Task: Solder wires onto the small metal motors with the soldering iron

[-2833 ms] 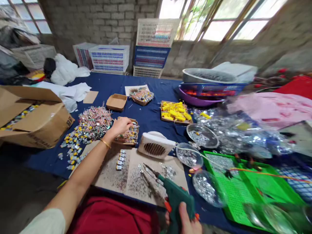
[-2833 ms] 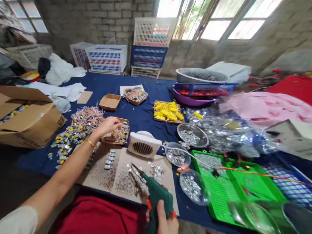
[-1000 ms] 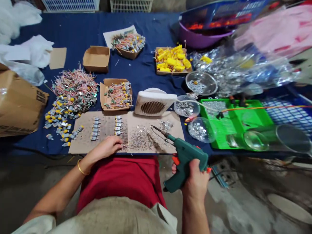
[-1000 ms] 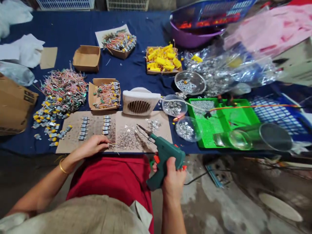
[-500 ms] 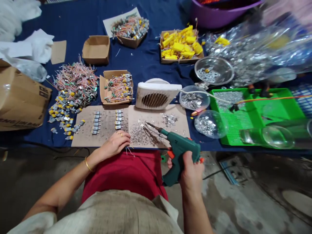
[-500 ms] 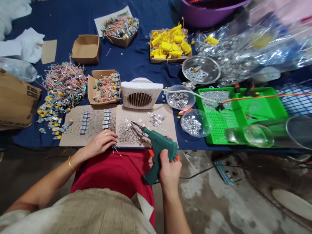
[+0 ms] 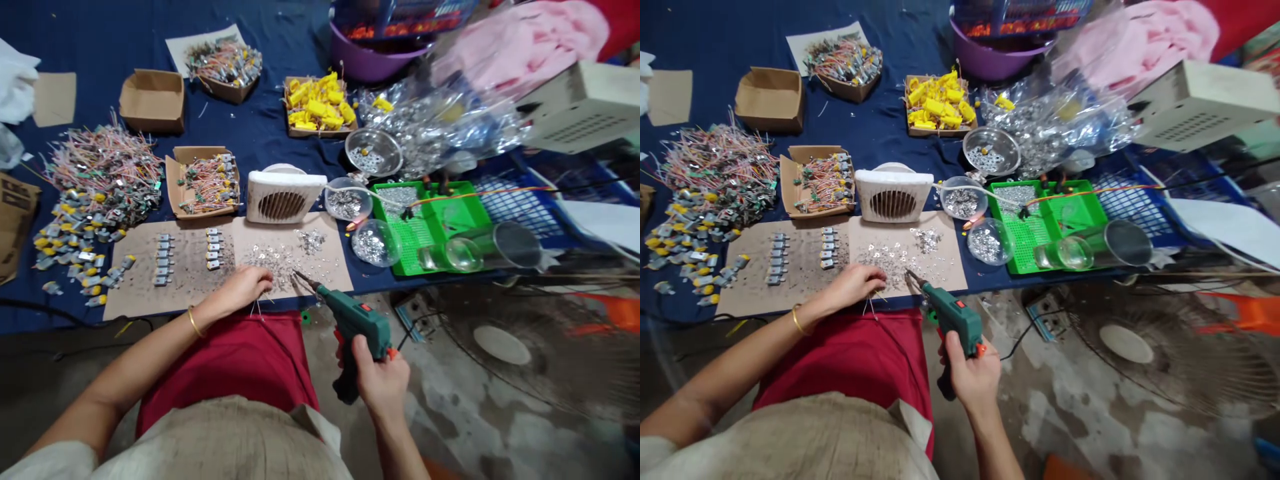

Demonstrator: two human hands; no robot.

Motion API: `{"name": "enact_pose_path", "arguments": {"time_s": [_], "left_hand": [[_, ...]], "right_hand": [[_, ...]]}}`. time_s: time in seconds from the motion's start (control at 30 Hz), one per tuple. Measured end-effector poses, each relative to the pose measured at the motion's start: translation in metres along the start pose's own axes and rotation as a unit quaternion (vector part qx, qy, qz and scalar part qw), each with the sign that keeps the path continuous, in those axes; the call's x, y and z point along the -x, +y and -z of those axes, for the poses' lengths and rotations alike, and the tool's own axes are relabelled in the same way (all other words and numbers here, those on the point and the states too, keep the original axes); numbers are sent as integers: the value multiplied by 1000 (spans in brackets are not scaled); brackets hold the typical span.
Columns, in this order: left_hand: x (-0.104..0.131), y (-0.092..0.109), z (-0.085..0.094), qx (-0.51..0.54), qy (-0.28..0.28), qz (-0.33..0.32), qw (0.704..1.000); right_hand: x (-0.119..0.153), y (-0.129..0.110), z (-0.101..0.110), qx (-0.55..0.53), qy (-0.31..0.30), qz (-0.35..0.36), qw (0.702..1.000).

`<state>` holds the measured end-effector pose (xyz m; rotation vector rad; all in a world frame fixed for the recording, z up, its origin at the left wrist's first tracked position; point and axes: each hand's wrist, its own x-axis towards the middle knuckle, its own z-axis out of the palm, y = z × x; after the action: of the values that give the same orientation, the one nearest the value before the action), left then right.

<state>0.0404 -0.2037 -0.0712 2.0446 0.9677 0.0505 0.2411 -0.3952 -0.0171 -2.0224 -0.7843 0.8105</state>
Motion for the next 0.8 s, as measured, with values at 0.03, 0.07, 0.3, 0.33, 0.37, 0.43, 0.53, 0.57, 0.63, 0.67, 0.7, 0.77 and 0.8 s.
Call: {"name": "enact_pose_path", "arguments": {"time_s": [0.03, 0.07, 0.3, 0.33, 0.37, 0.43, 0.53, 0.57, 0.63, 0.67, 0.7, 0.77, 0.8], "left_hand": [[-2, 3, -3, -18, 5, 3, 1000], [-4, 5, -6, -31, 10, 7, 999], [-10, 4, -7, -45, -9, 29, 999], [-12, 4, -7, -41, -14, 31, 999], [-13, 4, -7, -36, -19, 32, 999], [-16, 3, -7, -33, -29, 33, 999], [-18, 3, -7, -44, -34, 31, 998], [-19, 3, -7, -47, -34, 32, 998], [-19, 3, -7, -48, -35, 33, 998], [-18, 3, -7, -48, -35, 33, 998], [-18, 4, -6, -49, -34, 34, 998], [-18, 5, -5, -52, -33, 34, 998], [-18, 6, -5, -54, -33, 34, 997]], "right_hand": [[1, 0, 0, 6, -4, 5, 1000], [2, -1, -1, 13, -8, 12, 1000], [5, 2, -2, 67, -40, 64, 995], [5, 3, -2, 78, -39, 75, 993], [5, 3, -1, 89, -36, 86, 992], [5, 2, -1, 110, -36, 105, 988], [4, -2, -2, 121, -39, 116, 985], [3, -2, -3, 121, -39, 115, 985], [3, -3, -4, 120, -37, 107, 986], [3, -2, -4, 118, -37, 102, 987], [3, -2, -5, 117, -35, 99, 988], [3, -1, -5, 113, -34, 93, 989], [2, -1, -5, 111, -34, 92, 989]]}}
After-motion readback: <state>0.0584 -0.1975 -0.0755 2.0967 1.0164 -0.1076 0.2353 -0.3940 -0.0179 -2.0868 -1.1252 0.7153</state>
